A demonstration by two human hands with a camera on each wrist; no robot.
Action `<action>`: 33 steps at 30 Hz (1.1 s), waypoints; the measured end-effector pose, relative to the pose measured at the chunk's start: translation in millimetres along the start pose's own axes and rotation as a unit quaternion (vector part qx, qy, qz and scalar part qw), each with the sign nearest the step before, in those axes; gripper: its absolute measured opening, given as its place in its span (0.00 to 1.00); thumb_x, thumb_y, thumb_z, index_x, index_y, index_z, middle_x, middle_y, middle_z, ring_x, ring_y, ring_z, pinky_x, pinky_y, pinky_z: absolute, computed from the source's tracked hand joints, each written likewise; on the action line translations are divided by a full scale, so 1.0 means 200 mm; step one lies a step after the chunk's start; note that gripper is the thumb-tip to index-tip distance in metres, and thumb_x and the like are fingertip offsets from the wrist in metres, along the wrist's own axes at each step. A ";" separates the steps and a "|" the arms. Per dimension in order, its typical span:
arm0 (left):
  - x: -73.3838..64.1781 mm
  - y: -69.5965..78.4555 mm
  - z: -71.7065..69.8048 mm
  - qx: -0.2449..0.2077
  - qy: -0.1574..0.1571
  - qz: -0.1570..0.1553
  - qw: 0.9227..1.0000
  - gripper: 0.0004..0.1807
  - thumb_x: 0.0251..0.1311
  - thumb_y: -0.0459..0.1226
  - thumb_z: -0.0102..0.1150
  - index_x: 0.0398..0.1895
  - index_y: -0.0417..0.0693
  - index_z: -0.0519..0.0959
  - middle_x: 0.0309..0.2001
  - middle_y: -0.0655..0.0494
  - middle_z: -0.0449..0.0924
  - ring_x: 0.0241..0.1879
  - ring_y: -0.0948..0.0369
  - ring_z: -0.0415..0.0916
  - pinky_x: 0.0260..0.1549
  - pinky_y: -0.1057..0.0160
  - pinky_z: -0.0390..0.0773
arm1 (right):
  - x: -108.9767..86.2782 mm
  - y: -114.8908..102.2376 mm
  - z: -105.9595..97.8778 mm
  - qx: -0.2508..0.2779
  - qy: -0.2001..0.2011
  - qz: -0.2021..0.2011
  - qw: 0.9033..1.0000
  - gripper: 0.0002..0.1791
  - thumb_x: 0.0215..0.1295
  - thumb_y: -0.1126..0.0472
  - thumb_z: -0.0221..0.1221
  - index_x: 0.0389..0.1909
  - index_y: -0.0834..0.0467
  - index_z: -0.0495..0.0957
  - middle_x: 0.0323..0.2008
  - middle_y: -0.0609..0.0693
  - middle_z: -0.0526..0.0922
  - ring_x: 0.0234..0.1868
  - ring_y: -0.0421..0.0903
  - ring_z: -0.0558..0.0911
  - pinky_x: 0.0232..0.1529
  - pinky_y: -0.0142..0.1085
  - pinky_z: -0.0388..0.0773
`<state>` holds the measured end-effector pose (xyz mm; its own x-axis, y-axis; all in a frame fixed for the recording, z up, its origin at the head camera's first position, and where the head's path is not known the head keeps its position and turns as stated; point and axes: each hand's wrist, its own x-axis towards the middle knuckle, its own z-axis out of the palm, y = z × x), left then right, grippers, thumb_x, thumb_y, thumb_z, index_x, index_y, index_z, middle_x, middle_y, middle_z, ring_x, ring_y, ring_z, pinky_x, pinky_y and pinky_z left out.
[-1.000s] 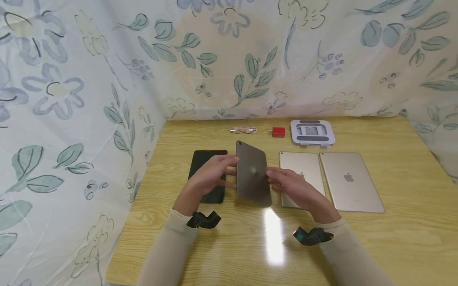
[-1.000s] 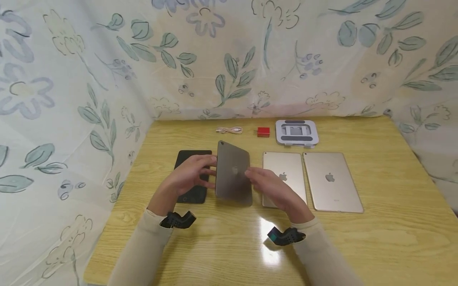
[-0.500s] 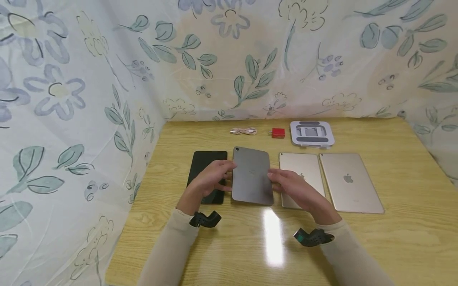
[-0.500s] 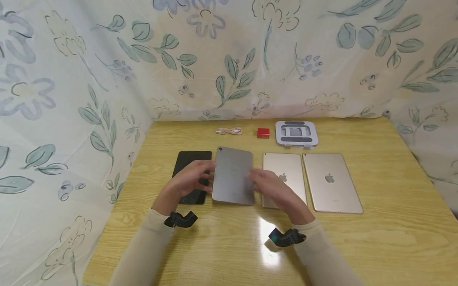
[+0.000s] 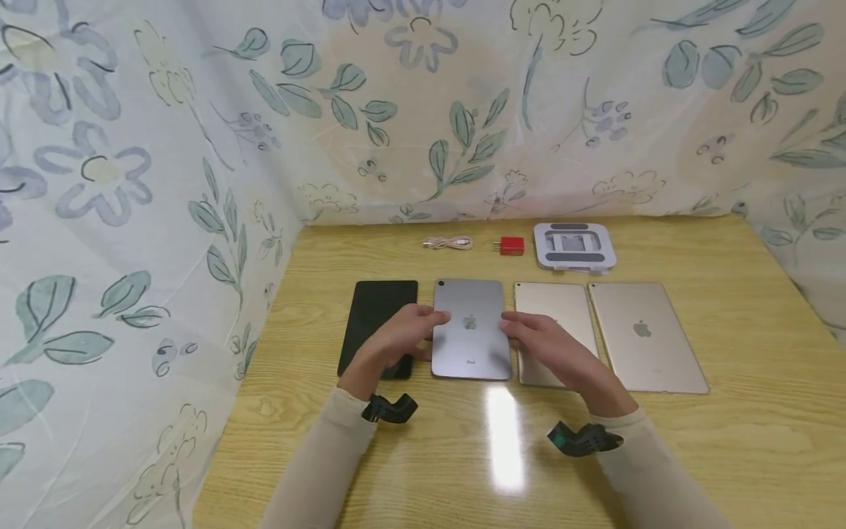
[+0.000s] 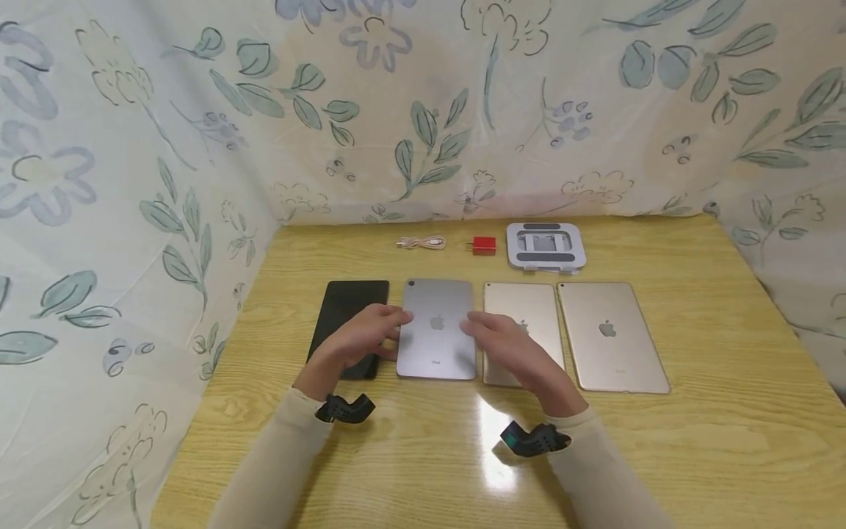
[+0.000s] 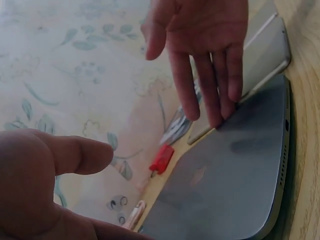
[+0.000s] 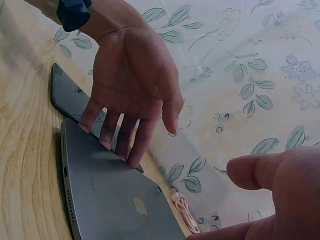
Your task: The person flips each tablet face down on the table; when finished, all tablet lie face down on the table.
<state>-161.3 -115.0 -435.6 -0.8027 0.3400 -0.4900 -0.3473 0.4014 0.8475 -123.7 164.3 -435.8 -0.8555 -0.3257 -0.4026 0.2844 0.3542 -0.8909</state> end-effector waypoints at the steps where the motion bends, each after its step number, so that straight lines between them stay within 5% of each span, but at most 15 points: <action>1: 0.00 0.00 0.00 0.009 0.003 0.003 1.000 0.35 0.83 0.51 0.57 0.79 0.35 0.70 0.76 0.41 0.71 0.68 0.47 0.75 0.55 0.49 0.91 | 0.00 0.00 0.00 -0.001 0.001 -0.001 1.000 0.38 0.88 0.48 0.50 0.85 0.67 0.57 0.86 0.67 0.58 0.85 0.66 0.61 0.87 0.66 0.48; 5: -0.01 0.01 0.02 0.041 0.010 0.018 0.999 0.29 0.83 0.50 0.56 0.65 0.30 0.77 0.65 0.39 0.75 0.60 0.49 0.75 0.53 0.50 0.91 | 0.00 0.01 -0.01 -0.004 0.007 -0.002 1.000 0.38 0.88 0.48 0.50 0.85 0.67 0.57 0.86 0.67 0.58 0.85 0.66 0.61 0.86 0.67 0.49; 12: -0.07 -0.02 -0.04 0.012 0.028 0.035 0.999 0.40 0.84 0.48 0.57 0.86 0.33 0.58 0.81 0.36 0.68 0.74 0.42 0.76 0.69 0.45 0.83 | 0.00 -0.01 -0.02 -0.027 0.011 -0.028 0.999 0.38 0.88 0.47 0.50 0.85 0.67 0.58 0.86 0.65 0.58 0.87 0.66 0.56 0.86 0.68 0.50; 16: -0.12 -0.08 -0.17 -0.060 0.002 0.066 0.996 0.36 0.85 0.42 0.55 0.85 0.33 0.59 0.79 0.34 0.69 0.76 0.40 0.73 0.70 0.45 0.83 | 0.01 -0.04 -0.01 -0.002 0.017 -0.076 0.997 0.35 0.88 0.50 0.52 0.84 0.67 0.62 0.84 0.65 0.63 0.84 0.65 0.64 0.85 0.65 0.57; 23: -0.23 -0.18 -0.47 -0.153 -0.066 0.105 0.980 0.33 0.87 0.35 0.49 0.86 0.29 0.55 0.83 0.31 0.61 0.82 0.40 0.64 0.74 0.51 0.79 | 0.10 -0.12 0.07 0.153 -0.015 -0.108 0.982 0.31 0.87 0.54 0.56 0.79 0.69 0.68 0.78 0.70 0.71 0.77 0.63 0.77 0.74 0.44 0.79; 33: -0.35 -0.31 -0.75 -0.207 -0.074 0.123 0.968 0.33 0.88 0.30 0.43 0.86 0.26 0.48 0.83 0.31 0.61 0.73 0.54 0.79 0.71 0.56 0.81 | 0.27 -0.20 0.31 0.220 -0.081 -0.064 0.970 0.33 0.86 0.57 0.56 0.80 0.73 0.62 0.78 0.70 0.71 0.79 0.64 0.73 0.80 0.50 0.73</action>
<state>-157.2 -291.7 -423.9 -0.8176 0.5129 -0.2615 -0.3443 -0.0716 0.9361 -154.7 78.6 -434.5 -0.8271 -0.4886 -0.2779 0.3671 -0.0950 -0.9253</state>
